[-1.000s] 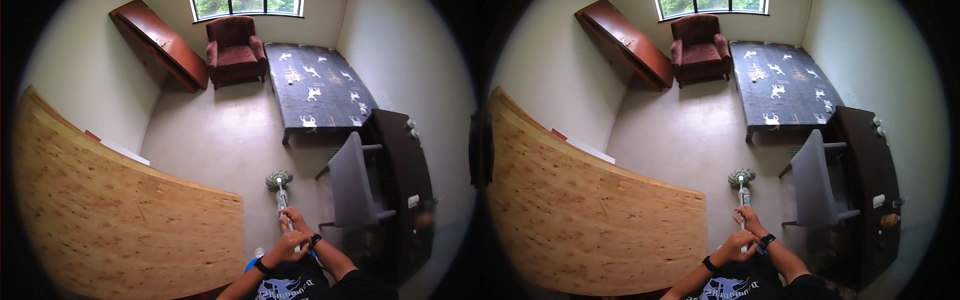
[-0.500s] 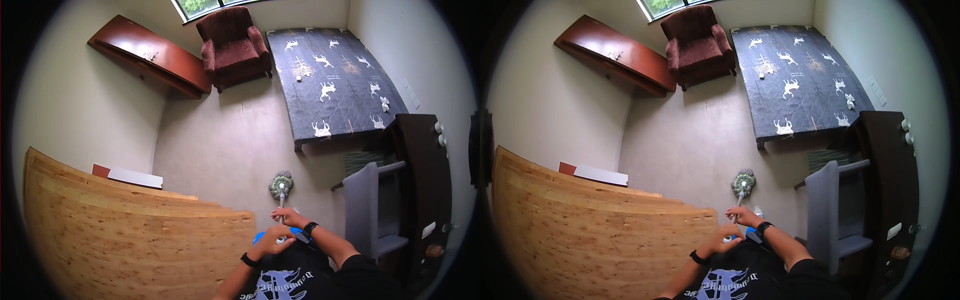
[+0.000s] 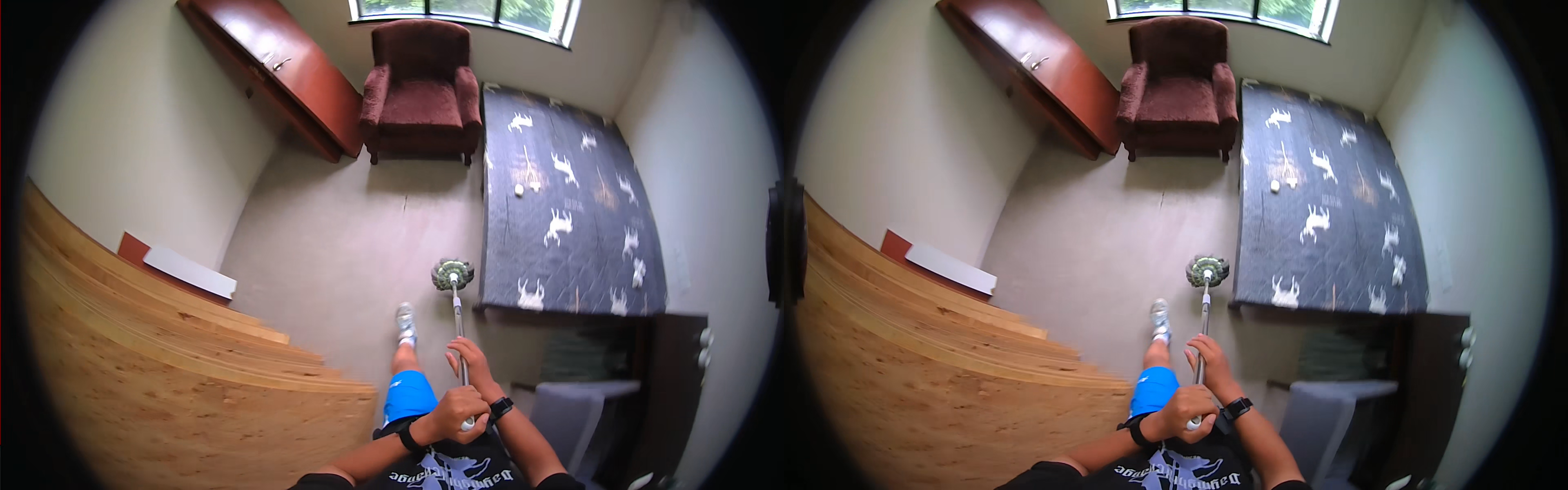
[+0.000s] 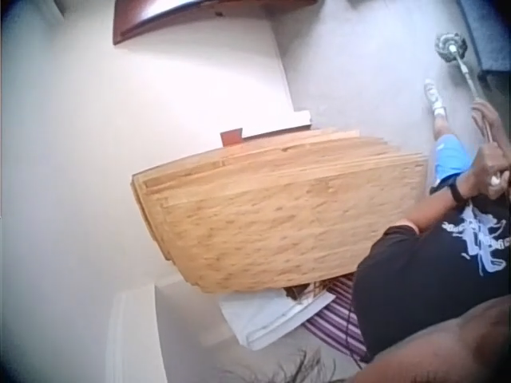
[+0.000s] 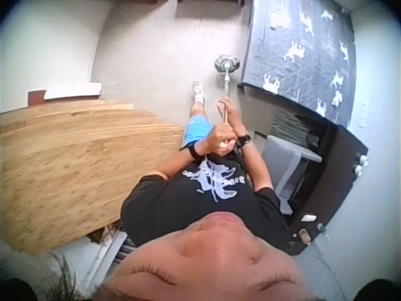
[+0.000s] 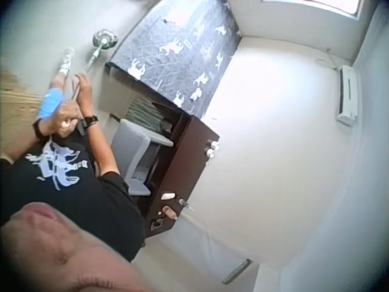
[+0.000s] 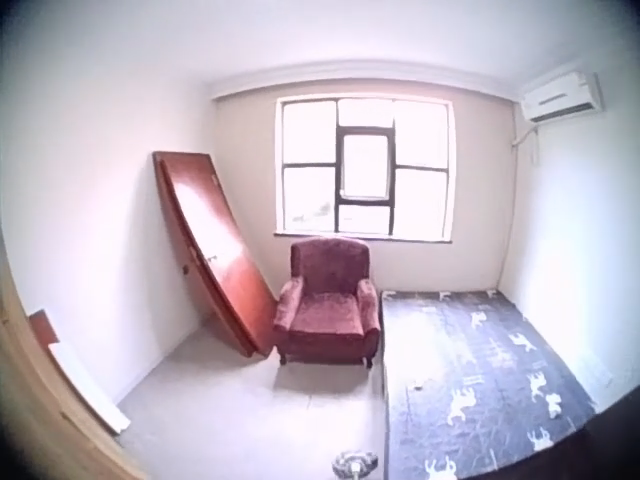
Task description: The recorder is mopping the floor of a cluttered room using a spin mop.
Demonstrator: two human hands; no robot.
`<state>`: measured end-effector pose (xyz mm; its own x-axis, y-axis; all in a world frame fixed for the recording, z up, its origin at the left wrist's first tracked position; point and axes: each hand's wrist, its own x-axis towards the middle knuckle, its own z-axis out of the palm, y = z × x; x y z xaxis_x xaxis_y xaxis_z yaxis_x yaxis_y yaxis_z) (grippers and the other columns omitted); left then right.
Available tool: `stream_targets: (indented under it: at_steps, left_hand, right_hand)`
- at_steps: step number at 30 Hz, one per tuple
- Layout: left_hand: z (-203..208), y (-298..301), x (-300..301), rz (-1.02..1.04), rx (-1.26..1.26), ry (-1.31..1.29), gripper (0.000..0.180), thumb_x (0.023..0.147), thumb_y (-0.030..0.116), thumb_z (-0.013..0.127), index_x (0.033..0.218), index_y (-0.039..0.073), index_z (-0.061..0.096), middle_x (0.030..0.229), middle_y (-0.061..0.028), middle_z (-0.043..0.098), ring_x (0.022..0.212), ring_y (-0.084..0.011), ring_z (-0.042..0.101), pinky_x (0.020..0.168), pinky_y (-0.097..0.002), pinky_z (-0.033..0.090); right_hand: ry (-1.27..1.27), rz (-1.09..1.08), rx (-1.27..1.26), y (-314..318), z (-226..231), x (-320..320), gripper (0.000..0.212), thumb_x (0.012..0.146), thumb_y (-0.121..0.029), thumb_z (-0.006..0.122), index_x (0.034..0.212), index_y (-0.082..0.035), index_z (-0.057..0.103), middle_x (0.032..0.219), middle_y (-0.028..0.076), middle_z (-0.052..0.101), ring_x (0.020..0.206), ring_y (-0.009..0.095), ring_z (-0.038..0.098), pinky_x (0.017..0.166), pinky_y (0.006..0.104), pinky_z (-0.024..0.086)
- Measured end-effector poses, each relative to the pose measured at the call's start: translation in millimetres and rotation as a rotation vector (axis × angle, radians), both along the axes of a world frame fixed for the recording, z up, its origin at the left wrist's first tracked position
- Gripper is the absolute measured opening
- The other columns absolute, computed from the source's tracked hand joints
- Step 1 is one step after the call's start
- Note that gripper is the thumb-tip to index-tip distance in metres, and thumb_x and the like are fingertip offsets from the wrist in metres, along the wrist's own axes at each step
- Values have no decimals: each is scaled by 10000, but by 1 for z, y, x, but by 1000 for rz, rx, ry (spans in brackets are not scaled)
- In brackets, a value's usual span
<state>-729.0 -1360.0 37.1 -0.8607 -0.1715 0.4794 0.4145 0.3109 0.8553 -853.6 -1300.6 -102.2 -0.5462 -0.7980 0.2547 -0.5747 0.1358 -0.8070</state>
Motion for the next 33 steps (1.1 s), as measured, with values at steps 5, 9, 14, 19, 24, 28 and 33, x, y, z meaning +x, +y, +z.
stream_targets:
  at_steps: [5,9,14,19,24,28,33]
  left_hand:
    - [-38,-105,-93,245,159,-38,54,774,84,628,781,32,639,729,-138,600,724,-334,592,688,-425,478]
    - [-40,-183,-141,304,271,-97,81,800,112,619,824,42,653,772,-144,623,782,-348,605,763,-451,481]
    - [-24,-294,-186,105,191,-217,190,816,214,655,834,29,699,827,-179,696,815,-379,669,785,-457,526]
    - [-19,-376,-217,-7,159,-181,225,829,260,671,820,40,717,772,-181,695,762,-387,676,735,-443,538]
    - [-17,-430,-243,221,-30,-91,238,828,244,659,718,35,685,653,-148,635,631,-353,607,656,-445,472]
    - [-22,-481,-277,249,-165,-156,221,797,210,653,646,49,642,611,-140,604,620,-347,597,678,-429,462]
    - [-47,-568,-373,360,-203,-249,193,784,202,649,673,45,636,604,-144,603,613,-360,607,628,-466,480]
  right_hand:
    - [17,-75,218,-117,-27,-96,205,807,-127,787,986,-63,711,1046,165,654,932,351,668,796,394,544]
    - [136,222,315,-201,-26,-155,166,810,-95,739,973,-68,727,1037,158,646,861,345,673,742,380,550]
    - [137,464,441,-288,-11,-218,175,830,-148,695,967,-47,738,1006,169,679,860,368,678,764,418,560]
    - [169,543,505,-364,11,-243,192,837,-161,694,989,-48,727,993,153,684,849,368,678,756,410,558]
    - [89,381,415,-454,19,-261,190,834,-154,696,991,-48,707,1051,142,704,878,341,708,769,385,567]
    - [168,575,287,-541,5,-317,202,818,-103,687,1011,-53,716,1172,129,701,1050,353,679,895,386,551]
    - [153,1085,375,-678,-8,-402,230,806,-74,680,1022,-5,719,1173,162,699,1230,406,574,1020,459,487]
